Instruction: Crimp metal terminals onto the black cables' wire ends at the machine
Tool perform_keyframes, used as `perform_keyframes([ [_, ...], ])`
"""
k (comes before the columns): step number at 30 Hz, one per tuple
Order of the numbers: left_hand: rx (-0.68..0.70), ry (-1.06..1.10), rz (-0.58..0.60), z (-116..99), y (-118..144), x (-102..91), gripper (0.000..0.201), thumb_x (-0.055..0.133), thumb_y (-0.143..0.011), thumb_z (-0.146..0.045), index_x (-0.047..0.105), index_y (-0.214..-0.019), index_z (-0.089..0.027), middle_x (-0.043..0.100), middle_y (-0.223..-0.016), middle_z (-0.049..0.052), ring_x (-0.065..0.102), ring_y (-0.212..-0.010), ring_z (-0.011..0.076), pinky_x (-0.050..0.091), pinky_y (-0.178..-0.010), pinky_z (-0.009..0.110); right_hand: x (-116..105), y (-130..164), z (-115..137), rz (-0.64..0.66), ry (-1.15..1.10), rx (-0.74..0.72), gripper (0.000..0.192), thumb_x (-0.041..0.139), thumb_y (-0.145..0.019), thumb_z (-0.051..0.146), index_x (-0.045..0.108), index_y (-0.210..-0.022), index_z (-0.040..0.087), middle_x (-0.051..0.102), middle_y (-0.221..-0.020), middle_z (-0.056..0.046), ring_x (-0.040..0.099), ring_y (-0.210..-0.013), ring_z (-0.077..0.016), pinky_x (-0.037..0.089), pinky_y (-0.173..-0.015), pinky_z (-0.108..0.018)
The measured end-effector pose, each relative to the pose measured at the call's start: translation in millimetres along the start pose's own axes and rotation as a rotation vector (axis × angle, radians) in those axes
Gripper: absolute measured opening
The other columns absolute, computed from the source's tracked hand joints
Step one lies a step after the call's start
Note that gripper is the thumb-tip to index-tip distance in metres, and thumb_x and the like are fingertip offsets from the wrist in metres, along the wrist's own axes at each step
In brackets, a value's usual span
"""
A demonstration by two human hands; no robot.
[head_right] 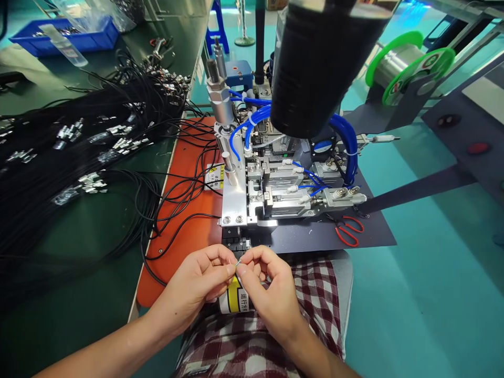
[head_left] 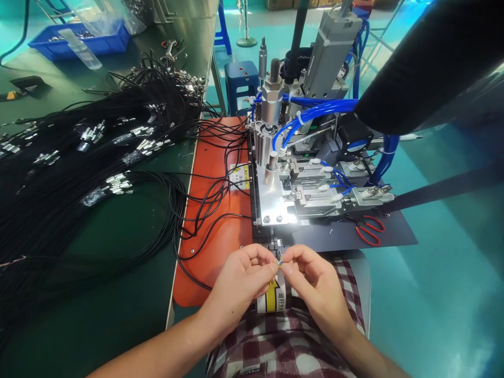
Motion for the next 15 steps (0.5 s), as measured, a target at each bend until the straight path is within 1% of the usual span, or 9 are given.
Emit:
perform_keyframes([
  [4, 0.005, -0.015, 0.005, 0.2, 0.5, -0.2, 0.013, 0.061, -0.076, -0.022, 0.052, -0.073, -0.015, 0.037, -0.047, -0.01, 0.027, -0.043, 0.0035, 0.017, -0.04, 0.017, 0.6, 0.3, -1.2, -0.015, 0.001, 0.002, 0.014, 0.06, -0.079, 0.03, 0.056, -0.074, 0.018, 0.05, -0.065, 0.001, 0.04, -0.057, -0.012, 0.036, -0.052, -0.024],
  [10, 0.019, 0.02, 0.026, 2.3, -0.2, -0.8, 0.01, 0.061, -0.078, -0.02, 0.054, -0.075, -0.014, 0.038, -0.048, -0.01, 0.027, -0.042, 0.0028, 0.019, -0.04, 0.016, 0.0, 1.6, -4.9, 0.022, -0.006, 0.013, 0.013, 0.059, -0.082, 0.03, 0.057, -0.076, 0.018, 0.046, -0.063, 0.003, 0.036, -0.055, -0.0109, 0.032, -0.05, -0.023],
  [15, 0.019, 0.047, 0.043, 2.9, 0.3, -0.2, 0.009, 0.062, -0.077, -0.019, 0.055, -0.076, -0.014, 0.038, -0.048, -0.01, 0.028, -0.042, 0.0023, 0.02, -0.041, 0.015, -1.0, 1.5, -6.8, 0.045, -0.049, 0.031, 0.014, 0.059, -0.083, 0.03, 0.056, -0.075, 0.019, 0.046, -0.062, 0.004, 0.036, -0.055, -0.0105, 0.032, -0.05, -0.022],
])
Point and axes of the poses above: each hand's wrist, its own y-axis away from the middle knuckle, its own x-axis out of the palm, z = x × y, the point moved 6 cm from there along -y, towards the middle knuckle
